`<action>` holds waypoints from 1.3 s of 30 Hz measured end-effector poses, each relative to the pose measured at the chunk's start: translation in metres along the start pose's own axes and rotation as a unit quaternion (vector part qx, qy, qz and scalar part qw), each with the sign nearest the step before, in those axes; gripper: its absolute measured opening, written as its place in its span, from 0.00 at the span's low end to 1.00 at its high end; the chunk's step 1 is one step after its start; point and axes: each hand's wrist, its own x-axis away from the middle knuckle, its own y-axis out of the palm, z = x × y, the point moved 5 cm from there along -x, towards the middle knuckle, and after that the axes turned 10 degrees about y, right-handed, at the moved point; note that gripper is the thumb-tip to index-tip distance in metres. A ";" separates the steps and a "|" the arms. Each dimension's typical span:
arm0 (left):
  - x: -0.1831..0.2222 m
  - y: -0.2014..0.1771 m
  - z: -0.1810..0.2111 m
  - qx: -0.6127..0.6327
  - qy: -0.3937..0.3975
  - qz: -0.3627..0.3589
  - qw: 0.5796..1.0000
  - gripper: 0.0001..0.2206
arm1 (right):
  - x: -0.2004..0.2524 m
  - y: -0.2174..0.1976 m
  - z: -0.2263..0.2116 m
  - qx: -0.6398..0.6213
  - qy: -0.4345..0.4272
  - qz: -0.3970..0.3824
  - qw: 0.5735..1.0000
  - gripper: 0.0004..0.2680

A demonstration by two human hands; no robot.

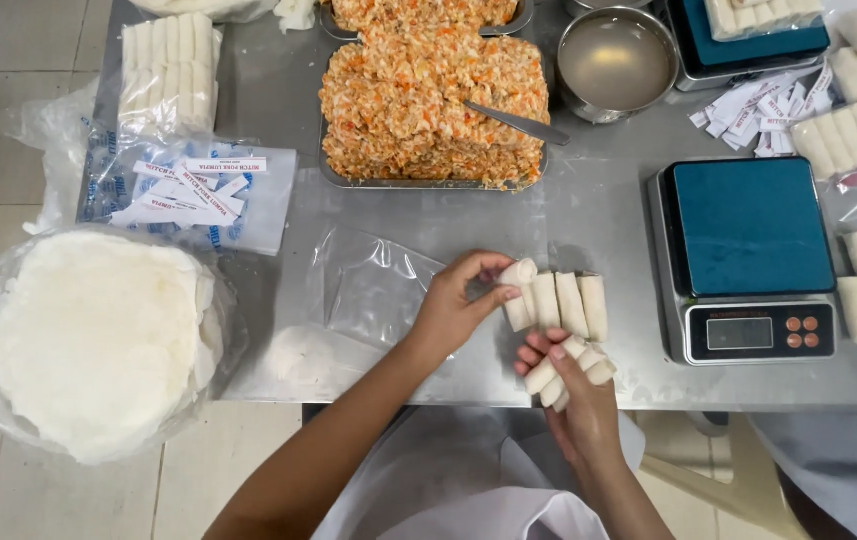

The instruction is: Manually bagging pre-rolled spring rolls into plastic pouches at a production table.

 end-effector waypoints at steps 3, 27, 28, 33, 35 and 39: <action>0.021 0.008 0.013 0.074 -0.184 -0.017 0.980 0.16 | -0.002 0.000 0.000 -0.004 0.025 0.027 0.999 0.14; 0.008 0.011 0.008 0.087 -0.128 0.000 0.988 0.11 | 0.022 -0.006 -0.011 -0.036 -0.014 0.056 0.998 0.19; 0.014 0.010 0.011 0.125 -0.173 0.013 0.977 0.15 | 0.024 0.007 -0.018 -0.009 -0.026 0.023 0.999 0.19; 0.035 -0.009 0.053 0.070 -0.199 0.011 0.977 0.18 | 0.030 0.048 -0.019 0.004 0.002 0.025 1.000 0.19; 0.037 -0.009 0.081 -0.079 -0.045 -0.088 0.992 0.22 | 0.036 0.062 -0.020 0.016 0.005 0.069 0.997 0.22; 0.058 -0.006 0.080 -0.089 -0.111 -0.168 0.975 0.25 | 0.041 0.053 -0.013 0.046 0.027 0.082 0.995 0.21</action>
